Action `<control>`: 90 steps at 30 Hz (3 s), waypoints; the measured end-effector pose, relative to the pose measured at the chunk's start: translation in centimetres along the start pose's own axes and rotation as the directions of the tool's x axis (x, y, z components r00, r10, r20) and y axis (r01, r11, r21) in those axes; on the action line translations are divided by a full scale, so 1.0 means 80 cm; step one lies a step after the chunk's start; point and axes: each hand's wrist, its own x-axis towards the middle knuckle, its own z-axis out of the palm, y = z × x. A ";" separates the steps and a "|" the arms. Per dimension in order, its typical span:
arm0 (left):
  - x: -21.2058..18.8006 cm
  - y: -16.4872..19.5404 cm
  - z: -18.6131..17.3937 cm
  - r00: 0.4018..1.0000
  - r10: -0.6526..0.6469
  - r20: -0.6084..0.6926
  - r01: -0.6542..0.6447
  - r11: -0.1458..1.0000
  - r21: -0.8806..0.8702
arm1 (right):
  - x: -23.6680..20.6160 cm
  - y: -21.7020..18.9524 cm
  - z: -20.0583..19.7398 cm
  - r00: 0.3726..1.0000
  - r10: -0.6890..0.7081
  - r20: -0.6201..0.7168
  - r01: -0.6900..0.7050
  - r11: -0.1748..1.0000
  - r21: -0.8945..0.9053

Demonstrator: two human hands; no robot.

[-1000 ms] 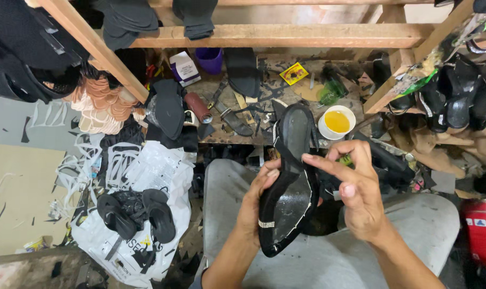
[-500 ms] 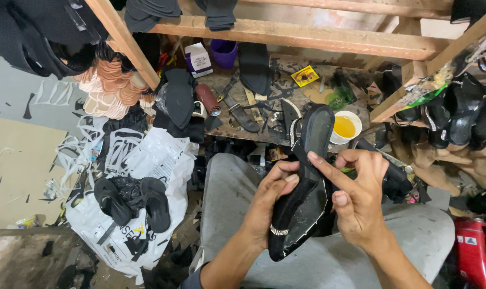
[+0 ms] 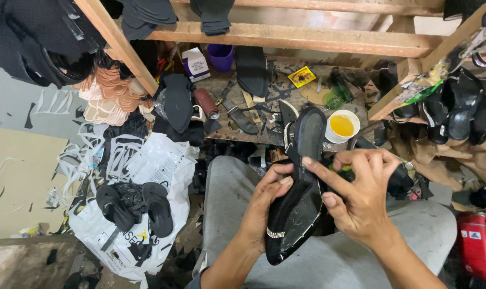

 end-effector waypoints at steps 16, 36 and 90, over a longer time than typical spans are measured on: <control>-0.008 0.002 0.000 0.999 0.026 0.043 -0.026 1.000 -0.004 | -0.009 0.002 -0.002 0.993 -0.114 -0.025 0.110 0.988 -0.110; -0.007 0.001 -0.008 0.999 0.026 0.024 -0.026 1.000 0.004 | -0.007 0.001 -0.008 1.000 -0.014 0.000 0.013 0.975 0.223; 0.017 -0.009 -0.007 0.981 0.190 -0.039 -0.187 0.981 0.059 | -0.005 -0.012 0.006 0.990 0.136 0.047 -0.143 0.968 0.204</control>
